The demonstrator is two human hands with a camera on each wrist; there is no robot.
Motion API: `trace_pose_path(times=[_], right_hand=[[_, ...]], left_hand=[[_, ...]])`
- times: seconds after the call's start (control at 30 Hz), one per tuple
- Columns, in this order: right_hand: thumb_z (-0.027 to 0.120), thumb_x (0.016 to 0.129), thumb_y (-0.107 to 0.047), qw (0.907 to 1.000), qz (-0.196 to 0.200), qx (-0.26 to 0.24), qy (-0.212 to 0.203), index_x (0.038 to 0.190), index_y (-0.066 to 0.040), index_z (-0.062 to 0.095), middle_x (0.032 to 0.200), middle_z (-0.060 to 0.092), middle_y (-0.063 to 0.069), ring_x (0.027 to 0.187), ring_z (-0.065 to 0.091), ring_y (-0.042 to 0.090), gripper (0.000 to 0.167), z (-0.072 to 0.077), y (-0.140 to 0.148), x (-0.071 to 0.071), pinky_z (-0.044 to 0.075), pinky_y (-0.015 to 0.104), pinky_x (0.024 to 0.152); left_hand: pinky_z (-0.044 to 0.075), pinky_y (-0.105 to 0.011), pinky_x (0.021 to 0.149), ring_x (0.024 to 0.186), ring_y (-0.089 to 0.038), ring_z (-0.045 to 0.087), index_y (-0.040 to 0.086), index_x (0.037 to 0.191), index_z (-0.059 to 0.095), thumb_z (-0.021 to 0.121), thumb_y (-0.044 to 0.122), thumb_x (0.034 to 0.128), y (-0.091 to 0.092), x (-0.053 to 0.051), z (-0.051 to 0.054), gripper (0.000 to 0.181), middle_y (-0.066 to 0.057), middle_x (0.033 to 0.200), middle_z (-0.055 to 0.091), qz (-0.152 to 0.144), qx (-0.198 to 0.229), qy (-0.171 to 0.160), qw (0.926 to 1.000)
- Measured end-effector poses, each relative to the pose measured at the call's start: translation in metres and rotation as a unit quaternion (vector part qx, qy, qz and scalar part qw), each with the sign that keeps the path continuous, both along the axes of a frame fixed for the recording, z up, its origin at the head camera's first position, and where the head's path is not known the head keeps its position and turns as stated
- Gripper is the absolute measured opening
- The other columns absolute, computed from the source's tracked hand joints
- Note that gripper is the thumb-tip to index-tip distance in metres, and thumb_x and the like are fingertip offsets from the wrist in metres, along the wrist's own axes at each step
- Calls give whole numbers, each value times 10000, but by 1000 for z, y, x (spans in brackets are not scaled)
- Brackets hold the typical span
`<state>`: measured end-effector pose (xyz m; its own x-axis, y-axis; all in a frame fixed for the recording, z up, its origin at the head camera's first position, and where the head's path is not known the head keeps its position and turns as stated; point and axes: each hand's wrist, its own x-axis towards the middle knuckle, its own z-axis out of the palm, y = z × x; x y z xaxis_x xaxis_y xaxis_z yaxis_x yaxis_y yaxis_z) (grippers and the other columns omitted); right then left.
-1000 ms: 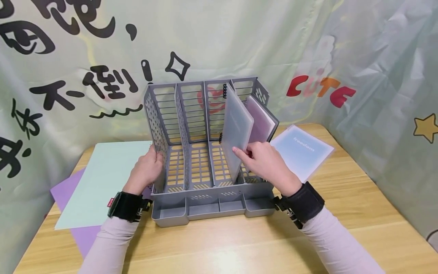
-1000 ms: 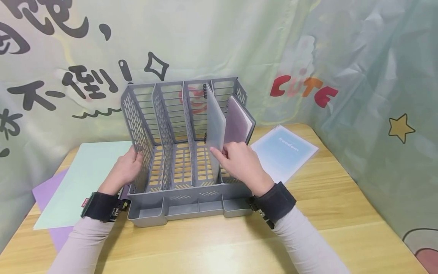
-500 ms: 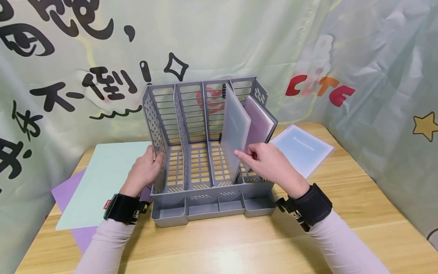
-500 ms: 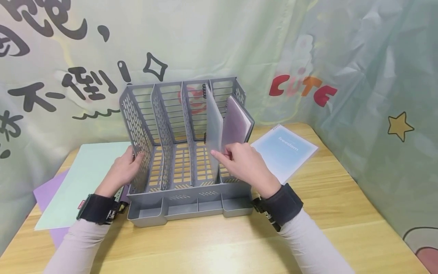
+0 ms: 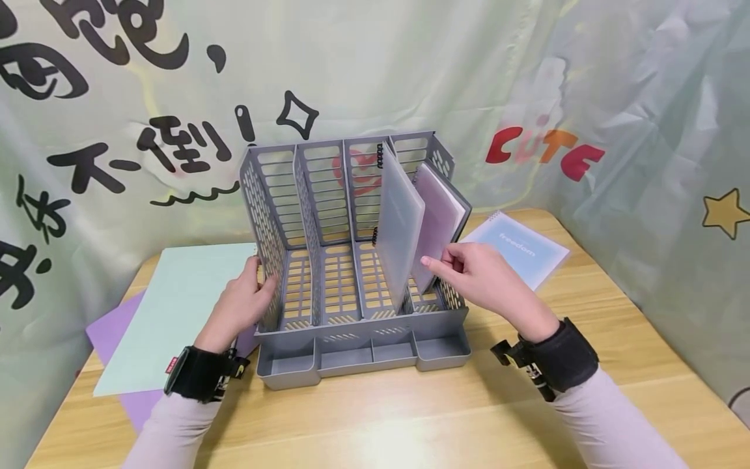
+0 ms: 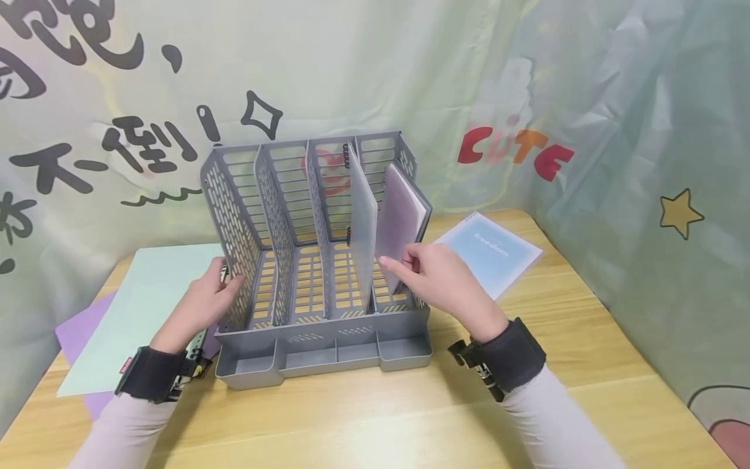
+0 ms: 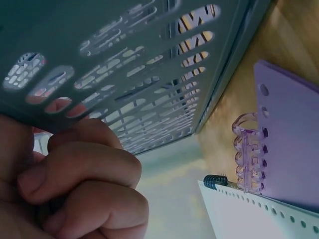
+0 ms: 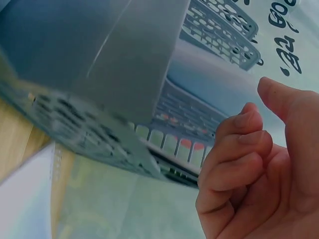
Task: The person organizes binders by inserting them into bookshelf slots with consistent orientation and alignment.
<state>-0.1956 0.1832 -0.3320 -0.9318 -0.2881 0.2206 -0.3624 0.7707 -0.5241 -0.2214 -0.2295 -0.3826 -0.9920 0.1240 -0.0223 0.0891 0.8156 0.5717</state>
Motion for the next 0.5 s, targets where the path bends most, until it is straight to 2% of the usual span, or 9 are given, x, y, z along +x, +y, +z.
trace_pose_path(times=[0.03, 0.13, 0.2, 0.27, 0.37, 0.5], right_hand=[[697, 1054, -399, 10000, -20, -16, 2, 686, -150, 485, 601, 331, -67, 580, 351, 120, 492, 1, 3, 1, 295, 283, 593], [690, 1057, -408, 9999, -101, -27, 14, 698, -151, 495, 602, 349, -72, 576, 370, 114, 482, 3, 11, 4, 311, 280, 593], [690, 1057, -408, 9999, -146, -23, 33, 701, -151, 499, 600, 357, -73, 570, 376, 111, 479, 4, 17, 6, 319, 281, 595], [693, 1057, -393, 9998, -170, -20, 80, 705, -149, 505, 599, 363, -70, 565, 377, 110, 468, 5, 24, 8, 321, 283, 597], [696, 1058, -379, 9996, -228, -11, 136, 721, -149, 518, 606, 363, -66, 569, 370, 108, 445, 5, 35, 9, 312, 282, 600], [692, 1063, -355, 9994, -337, -46, 117, 763, -140, 560, 625, 382, -61, 584, 385, 112, 392, 2, 50, 8, 314, 280, 596]], left_hand=[[537, -427, 697, 911, -386, 742, -33, 1662, 204, 420, 349, 1143, 0, 2, 1, 679, -356, 1270, 687, 1, 19, -15, 10000], [455, -373, 615, 703, -268, 657, -19, 1672, 185, 433, 356, 1142, 1, 9, 2, 695, -248, 1023, 725, 26, 42, -62, 10000], [396, -362, 570, 592, -218, 538, -8, 1681, 168, 438, 351, 1140, 1, 13, 3, 704, -140, 829, 653, 38, 65, -90, 9999], [359, -346, 538, 543, -183, 449, -3, 1679, 177, 450, 342, 1132, 2, 17, 3, 702, -52, 703, 545, 35, 56, -54, 10000], [325, -330, 507, 514, -161, 367, 3, 1674, 197, 466, 332, 1123, 2, 22, 3, 696, 16, 632, 427, 19, 37, -16, 10000], [346, -336, 517, 527, -175, 415, 10, 1665, 230, 459, 361, 1131, 2, 28, 3, 679, 7, 641, 464, 33, -5, -21, 10000]])
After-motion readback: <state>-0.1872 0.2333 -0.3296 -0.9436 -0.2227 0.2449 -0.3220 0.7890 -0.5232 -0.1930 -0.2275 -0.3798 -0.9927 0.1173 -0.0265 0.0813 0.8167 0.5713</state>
